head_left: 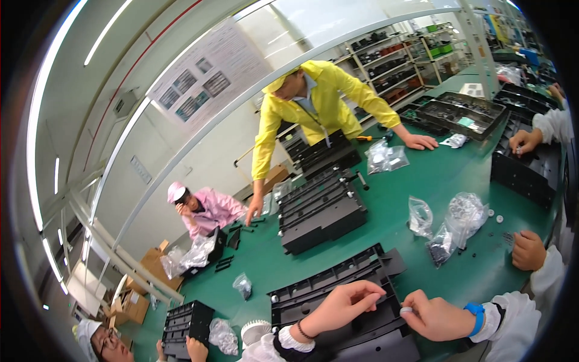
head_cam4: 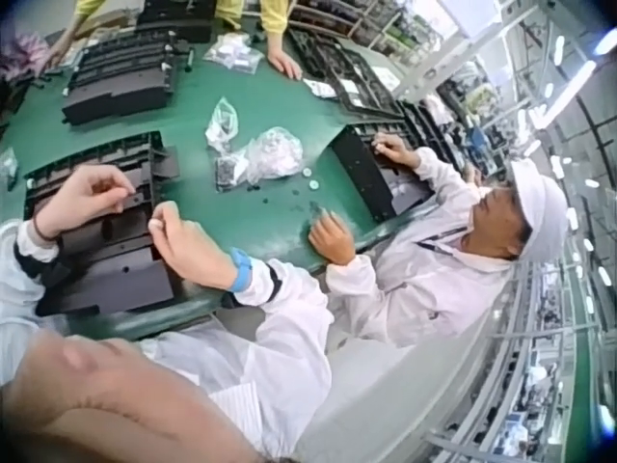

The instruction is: The recorder and colleagues are assembling plastic components of electronic devices at a long workbench, inserting small parts and screws.

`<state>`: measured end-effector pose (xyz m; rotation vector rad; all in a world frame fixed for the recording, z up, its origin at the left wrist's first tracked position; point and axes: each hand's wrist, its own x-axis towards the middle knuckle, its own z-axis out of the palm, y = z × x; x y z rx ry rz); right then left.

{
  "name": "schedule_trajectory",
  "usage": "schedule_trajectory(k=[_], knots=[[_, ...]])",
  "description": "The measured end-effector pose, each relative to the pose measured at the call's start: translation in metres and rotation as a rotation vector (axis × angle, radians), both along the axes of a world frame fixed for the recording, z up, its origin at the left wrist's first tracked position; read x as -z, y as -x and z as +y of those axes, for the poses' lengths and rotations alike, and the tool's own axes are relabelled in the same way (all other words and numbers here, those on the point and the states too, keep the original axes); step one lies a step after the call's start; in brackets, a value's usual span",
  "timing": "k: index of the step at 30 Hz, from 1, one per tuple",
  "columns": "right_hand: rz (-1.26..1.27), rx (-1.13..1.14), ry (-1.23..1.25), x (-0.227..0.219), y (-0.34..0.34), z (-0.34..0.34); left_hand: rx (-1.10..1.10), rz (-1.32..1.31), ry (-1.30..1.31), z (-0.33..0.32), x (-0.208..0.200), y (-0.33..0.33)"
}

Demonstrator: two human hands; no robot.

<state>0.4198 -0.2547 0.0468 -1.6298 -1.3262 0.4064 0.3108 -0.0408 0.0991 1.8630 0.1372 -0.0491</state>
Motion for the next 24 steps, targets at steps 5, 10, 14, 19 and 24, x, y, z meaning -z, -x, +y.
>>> schedule_trajectory(k=[5, 10, 14, 19, 24], knots=[[-0.08, 0.059, -0.016, -0.009, -0.015, 0.007, 0.0, -0.033, 0.031, 0.001, 0.004, 0.001], [-0.088, 0.208, -0.141, -0.003, -0.027, 0.023, 0.095, -0.04, -0.026, 0.005, 0.005, -0.003], [-0.164, 0.23, 0.087, 0.011, -0.054, 0.022, 0.141, -0.066, -0.118, 0.0, -0.004, -0.002], [-0.159, 0.109, 0.169, 0.034, -0.07, 0.028, 0.172, -0.125, -0.12, -0.007, -0.009, 0.005], [-0.197, 0.039, 0.187, 0.057, -0.084, 0.037, 0.058, -0.313, -0.395, 0.017, -0.055, 0.064]])
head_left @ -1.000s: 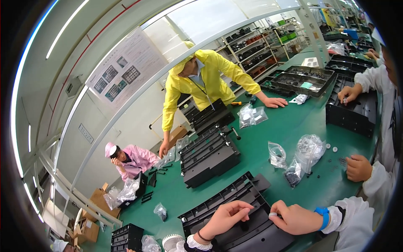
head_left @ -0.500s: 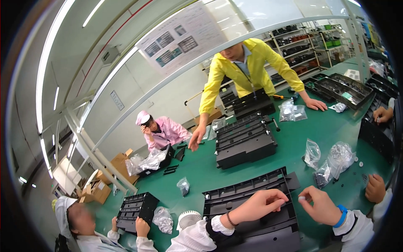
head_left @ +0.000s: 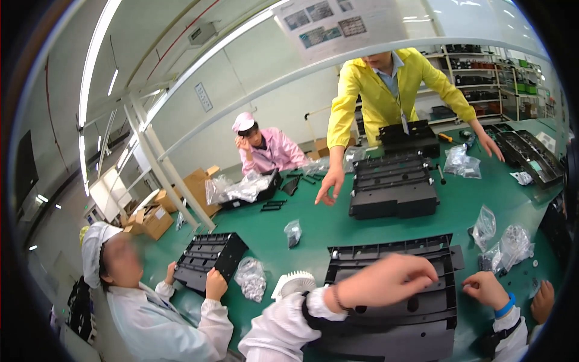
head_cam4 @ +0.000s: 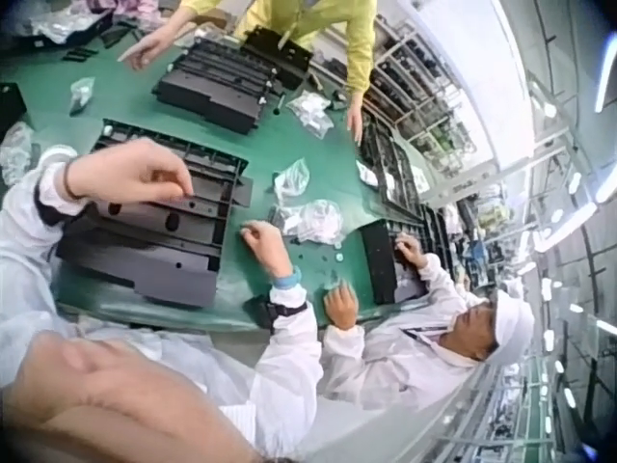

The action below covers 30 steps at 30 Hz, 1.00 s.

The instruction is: The recorder and colleagues are assembling plastic components of electronic devices at a long workbench, inserting small parts and screws.

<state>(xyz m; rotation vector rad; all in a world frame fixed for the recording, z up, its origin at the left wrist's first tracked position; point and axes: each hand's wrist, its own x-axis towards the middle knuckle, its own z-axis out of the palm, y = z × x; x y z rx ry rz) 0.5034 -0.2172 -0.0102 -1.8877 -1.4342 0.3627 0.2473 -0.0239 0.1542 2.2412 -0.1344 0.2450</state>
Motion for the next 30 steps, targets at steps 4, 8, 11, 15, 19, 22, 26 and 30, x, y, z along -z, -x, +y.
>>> schedule_trajectory(k=[4, 8, 11, 15, 19, 22, 26, 30], knots=[[0.118, 0.077, -0.031, 0.008, -0.002, 0.004, -0.536, -0.225, -0.061, 0.047, -0.018, 0.09], [0.475, 0.136, -0.03, 0.021, -0.012, 0.012, -1.066, -0.473, 0.038, 0.088, 0.018, 0.185], [0.588, 0.147, -0.038, 0.029, -0.02, 0.017, -1.202, -0.457, 0.182, 0.105, 0.072, 0.237], [0.622, 0.191, -0.073, 0.048, -0.032, 0.014, -1.213, -0.113, 0.042, 0.112, 0.128, 0.265], [0.595, 0.209, -0.074, 0.053, -0.032, 0.015, -1.081, 0.115, -0.168, 0.122, 0.161, 0.265], [0.587, 0.218, -0.074, 0.048, -0.027, 0.018, -0.993, 0.07, -0.26, 0.126, 0.176, 0.265], [0.527, 0.229, -0.088, 0.046, -0.028, 0.013, -1.029, 0.056, -0.298, 0.126, 0.179, 0.26], [0.497, 0.258, -0.259, 0.03, -0.005, 0.016, -1.05, 0.097, -0.367, 0.121, 0.174, 0.246]])
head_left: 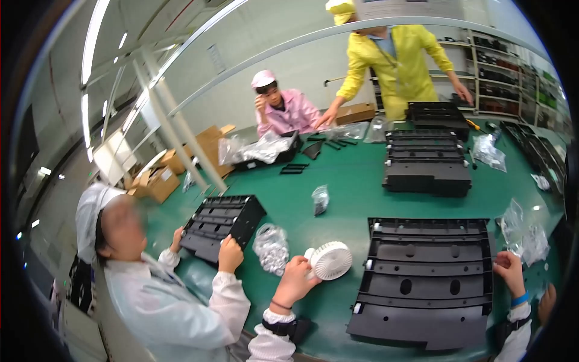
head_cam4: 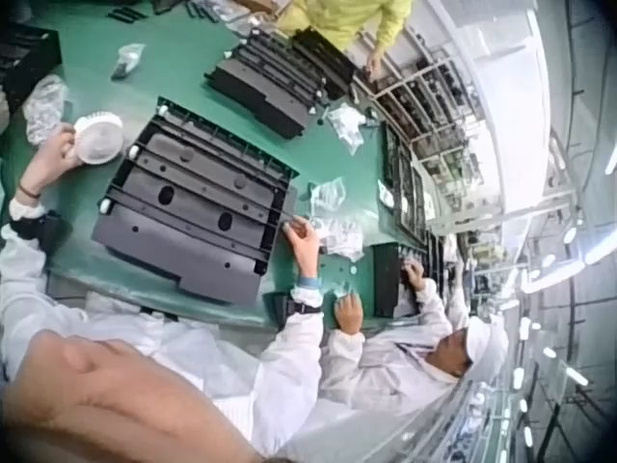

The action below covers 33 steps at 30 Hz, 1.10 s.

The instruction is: The recorder and colleagues are assembling plastic components of electronic devices at a long workbench, inserting small parts and screws.

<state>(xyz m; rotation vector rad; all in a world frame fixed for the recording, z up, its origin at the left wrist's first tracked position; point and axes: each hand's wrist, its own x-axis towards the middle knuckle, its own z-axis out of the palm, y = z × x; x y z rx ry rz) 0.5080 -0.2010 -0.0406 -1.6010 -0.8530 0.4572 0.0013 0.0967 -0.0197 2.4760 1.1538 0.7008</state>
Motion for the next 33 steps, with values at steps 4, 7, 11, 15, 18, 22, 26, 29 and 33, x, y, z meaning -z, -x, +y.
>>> schedule_trajectory(k=[4, 7, 11, 15, 18, 22, 26, 29, 33], knots=[[-0.059, -0.034, 0.145, -0.002, -0.006, 0.003, -0.041, 0.048, -0.008, -0.004, -0.001, 0.008], [-0.156, -0.001, 0.179, -0.002, -0.009, -0.005, -0.043, 0.059, 0.008, 0.001, 0.004, 0.008], [-0.332, -0.008, 0.159, 0.001, -0.007, -0.001, -0.073, 0.071, 0.007, -0.007, -0.001, 0.006], [-0.387, -0.047, 0.252, -0.015, 0.001, -0.007, -0.054, 0.054, 0.033, -0.003, -0.002, 0.009], [-0.396, -0.114, 0.27, -0.021, 0.002, -0.011, -0.047, 0.069, 0.047, -0.004, -0.002, 0.012], [-0.323, -0.246, 0.303, -0.021, -0.004, -0.012, -0.069, 0.172, 0.002, -0.022, -0.019, 0.013], [-0.451, -0.302, 0.314, -0.023, -0.007, -0.039, 0.068, 0.14, -0.205, -0.045, -0.075, -0.02], [-0.592, -0.381, 0.299, -0.024, -0.01, -0.025, 0.093, 0.149, -0.565, -0.108, -0.155, -0.058], [-0.567, -0.096, 0.25, -0.043, -0.018, -0.035, 0.463, -0.027, -0.073, -0.137, -0.185, -0.092]])
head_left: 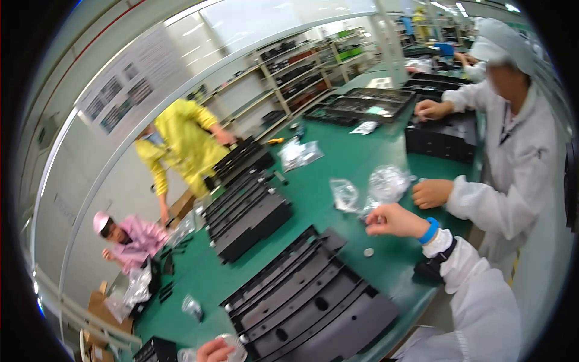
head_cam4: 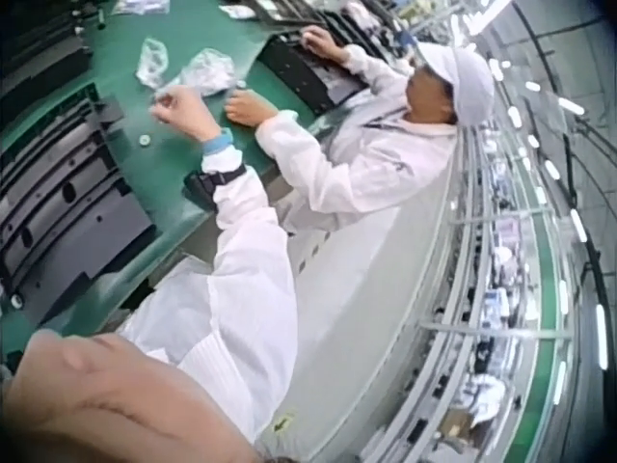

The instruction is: The recorder and colleagues are assembling plastic components of electronic devices at a long workbench, inserting small parts and screws.

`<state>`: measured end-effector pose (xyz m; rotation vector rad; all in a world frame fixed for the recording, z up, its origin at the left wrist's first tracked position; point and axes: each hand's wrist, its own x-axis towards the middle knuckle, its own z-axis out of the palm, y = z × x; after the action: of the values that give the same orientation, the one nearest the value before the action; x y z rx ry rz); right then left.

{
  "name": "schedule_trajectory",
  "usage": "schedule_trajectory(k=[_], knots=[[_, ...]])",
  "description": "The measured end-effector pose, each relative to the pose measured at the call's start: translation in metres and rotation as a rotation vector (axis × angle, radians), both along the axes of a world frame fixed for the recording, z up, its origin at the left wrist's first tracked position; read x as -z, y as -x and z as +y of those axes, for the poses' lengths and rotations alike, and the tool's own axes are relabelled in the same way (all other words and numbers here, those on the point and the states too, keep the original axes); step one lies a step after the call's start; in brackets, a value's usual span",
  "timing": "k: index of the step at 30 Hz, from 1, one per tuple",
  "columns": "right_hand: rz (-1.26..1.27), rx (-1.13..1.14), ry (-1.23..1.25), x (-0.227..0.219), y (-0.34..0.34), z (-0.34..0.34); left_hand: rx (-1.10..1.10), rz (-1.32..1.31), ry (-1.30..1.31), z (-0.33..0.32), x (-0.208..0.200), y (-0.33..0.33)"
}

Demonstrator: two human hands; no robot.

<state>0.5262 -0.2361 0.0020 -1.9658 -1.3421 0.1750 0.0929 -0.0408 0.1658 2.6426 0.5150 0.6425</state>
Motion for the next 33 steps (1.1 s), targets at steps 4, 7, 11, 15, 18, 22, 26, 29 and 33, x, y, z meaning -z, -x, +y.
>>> schedule_trajectory(k=[4, 7, 11, 15, 18, 22, 26, 29, 33], knots=[[0.34, 0.429, -0.661, -0.001, -0.028, -0.035, 0.352, -0.001, 0.252, -0.027, -0.014, -0.06], [0.225, 0.64, -0.8, -0.007, -0.042, -0.062, 0.483, 0.014, 0.295, -0.038, -0.005, -0.098], [0.033, 0.76, -0.443, -0.022, -0.035, -0.073, 0.525, 0.138, 0.359, -0.044, 0.009, -0.132], [-0.172, 0.648, -0.194, -0.003, -0.05, -0.07, 0.588, 0.116, 0.396, -0.046, 0.036, -0.15], [-0.195, 0.578, -0.242, 0.013, -0.065, -0.072, 0.578, 0.182, 0.618, -0.047, 0.045, -0.157], [-0.286, 0.61, -0.204, -0.006, -0.051, -0.071, 0.575, 0.201, 0.736, -0.038, 0.046, -0.161], [-0.147, 0.752, -0.224, -0.031, -0.038, -0.084, 0.51, 0.184, 0.793, -0.03, 0.05, -0.154], [-0.157, 0.697, -0.055, -0.022, -0.038, -0.102, 0.531, 0.13, 0.92, -0.03, 0.053, -0.148], [-0.212, 0.604, 0.171, 0.012, -0.042, -0.14, 0.698, 0.259, 0.563, -0.043, 0.036, -0.148]])
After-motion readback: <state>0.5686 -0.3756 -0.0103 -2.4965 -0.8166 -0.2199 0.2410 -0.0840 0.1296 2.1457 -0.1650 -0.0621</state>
